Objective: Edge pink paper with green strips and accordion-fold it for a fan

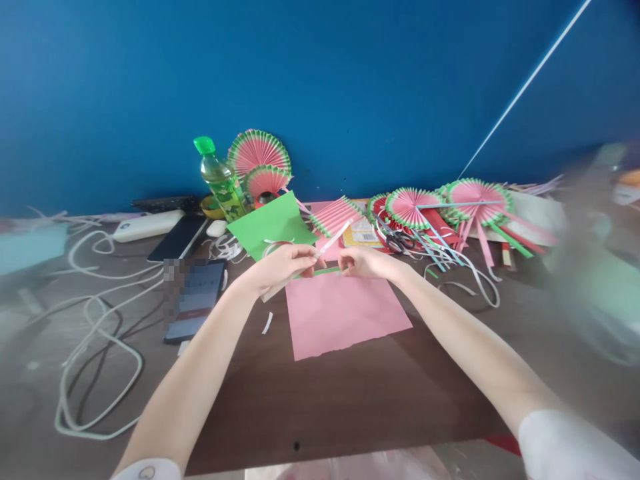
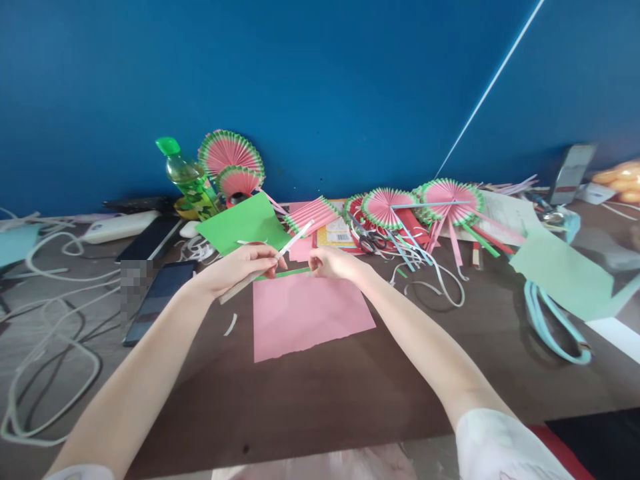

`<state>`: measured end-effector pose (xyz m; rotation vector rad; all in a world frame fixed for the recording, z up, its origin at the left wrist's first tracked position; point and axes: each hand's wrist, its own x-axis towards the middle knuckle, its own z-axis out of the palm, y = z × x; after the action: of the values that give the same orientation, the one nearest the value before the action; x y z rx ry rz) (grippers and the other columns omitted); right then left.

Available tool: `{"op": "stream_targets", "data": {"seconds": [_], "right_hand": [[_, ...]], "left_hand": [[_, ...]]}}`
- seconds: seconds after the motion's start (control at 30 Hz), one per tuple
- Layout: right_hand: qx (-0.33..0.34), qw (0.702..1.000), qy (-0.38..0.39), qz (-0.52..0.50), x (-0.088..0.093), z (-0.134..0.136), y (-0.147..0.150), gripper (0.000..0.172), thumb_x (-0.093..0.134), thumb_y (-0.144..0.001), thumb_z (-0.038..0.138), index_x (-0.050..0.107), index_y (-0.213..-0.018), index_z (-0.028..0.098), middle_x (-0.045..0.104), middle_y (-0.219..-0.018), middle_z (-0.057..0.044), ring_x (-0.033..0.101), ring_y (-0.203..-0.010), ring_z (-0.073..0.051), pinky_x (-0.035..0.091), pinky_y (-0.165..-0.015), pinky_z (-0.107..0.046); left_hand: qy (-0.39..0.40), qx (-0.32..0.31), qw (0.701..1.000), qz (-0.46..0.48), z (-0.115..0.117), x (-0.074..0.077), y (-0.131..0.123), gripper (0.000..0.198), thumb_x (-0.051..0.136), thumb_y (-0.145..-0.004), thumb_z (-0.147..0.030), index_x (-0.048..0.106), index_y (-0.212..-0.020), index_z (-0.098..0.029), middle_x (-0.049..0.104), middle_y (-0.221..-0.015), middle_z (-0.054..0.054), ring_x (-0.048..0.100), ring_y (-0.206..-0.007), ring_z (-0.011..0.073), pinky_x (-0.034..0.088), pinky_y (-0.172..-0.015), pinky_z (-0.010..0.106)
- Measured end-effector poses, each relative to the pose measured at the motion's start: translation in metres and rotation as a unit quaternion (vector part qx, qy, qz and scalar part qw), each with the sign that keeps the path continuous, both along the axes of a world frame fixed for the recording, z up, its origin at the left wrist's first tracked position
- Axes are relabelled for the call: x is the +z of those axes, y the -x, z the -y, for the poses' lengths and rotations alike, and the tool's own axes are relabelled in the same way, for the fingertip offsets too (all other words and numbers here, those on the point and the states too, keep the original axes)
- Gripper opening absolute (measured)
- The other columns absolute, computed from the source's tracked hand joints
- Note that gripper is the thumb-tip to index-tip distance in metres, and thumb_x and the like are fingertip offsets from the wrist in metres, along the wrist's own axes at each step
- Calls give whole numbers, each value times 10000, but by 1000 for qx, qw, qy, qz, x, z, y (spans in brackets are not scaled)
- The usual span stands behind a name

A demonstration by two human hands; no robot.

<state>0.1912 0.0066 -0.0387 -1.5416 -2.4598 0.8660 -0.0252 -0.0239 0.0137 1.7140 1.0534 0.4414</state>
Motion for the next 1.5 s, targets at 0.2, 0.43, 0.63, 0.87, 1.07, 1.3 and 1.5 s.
{"op": "stream_targets", "data": {"seconds": [0.2,0.43,0.63,0.87,1.07,1.3,1.5], "right_hand": [[24,999,12,-24,-8,-4,-1,81,543,-630,141,564,-697,182,511,-669,18,434,-588,-97,297,-518,-215],[20,997,19,-77,-10,-3,4,168,556,-621,158,561,-785,190,458,-633,47,389,-554,-84,285,-518,-207],[26,996,29,-85,-7,-1,3,95,552,-641,163,551,-734,182,488,-663,31,418,-579,-92,313,-534,-217],[27,993,-11,-114,8,5,6,36,557,-656,139,534,-649,165,509,-680,16,432,-628,-101,322,-579,-230],[66,959,36,-273,23,10,9,127,635,-686,255,559,-728,163,569,-714,18,482,-629,-90,374,-589,-228],[68,925,85,-365,39,22,9,124,642,-708,240,610,-794,157,597,-680,8,557,-589,-100,428,-545,-236],[60,922,68,-377,52,33,11,78,588,-733,158,623,-803,154,617,-703,1,553,-576,-86,451,-542,-234]], "left_hand": [[69,-26,996,47,2,0,-2,135,498,-816,-243,593,-795,-150,622,-773,19,606,-704,116,483,-735,274],[30,-23,999,20,0,0,-1,187,532,-814,-284,631,-786,-128,628,-691,23,527,-576,75,459,-607,221],[-1,3,1000,22,1,3,0,179,550,-789,-272,651,-859,-141,653,-766,32,530,-632,84,444,-629,223],[3,-40,999,-1,3,7,-1,234,512,-821,-327,647,-905,-155,657,-761,22,516,-609,84,425,-658,242],[-25,-88,996,-1,8,10,-1,263,473,-839,-274,562,-1072,-191,593,-606,-31,507,-602,98,403,-653,244],[-50,-41,997,-31,12,18,-2,155,491,-816,-334,499,-854,-184,624,-601,-26,538,-606,115,397,-623,243],[-74,-33,993,-85,12,20,-4,209,499,-796,-393,550,-791,-191,591,-532,-51,431,-511,95,310,-533,228]]}}
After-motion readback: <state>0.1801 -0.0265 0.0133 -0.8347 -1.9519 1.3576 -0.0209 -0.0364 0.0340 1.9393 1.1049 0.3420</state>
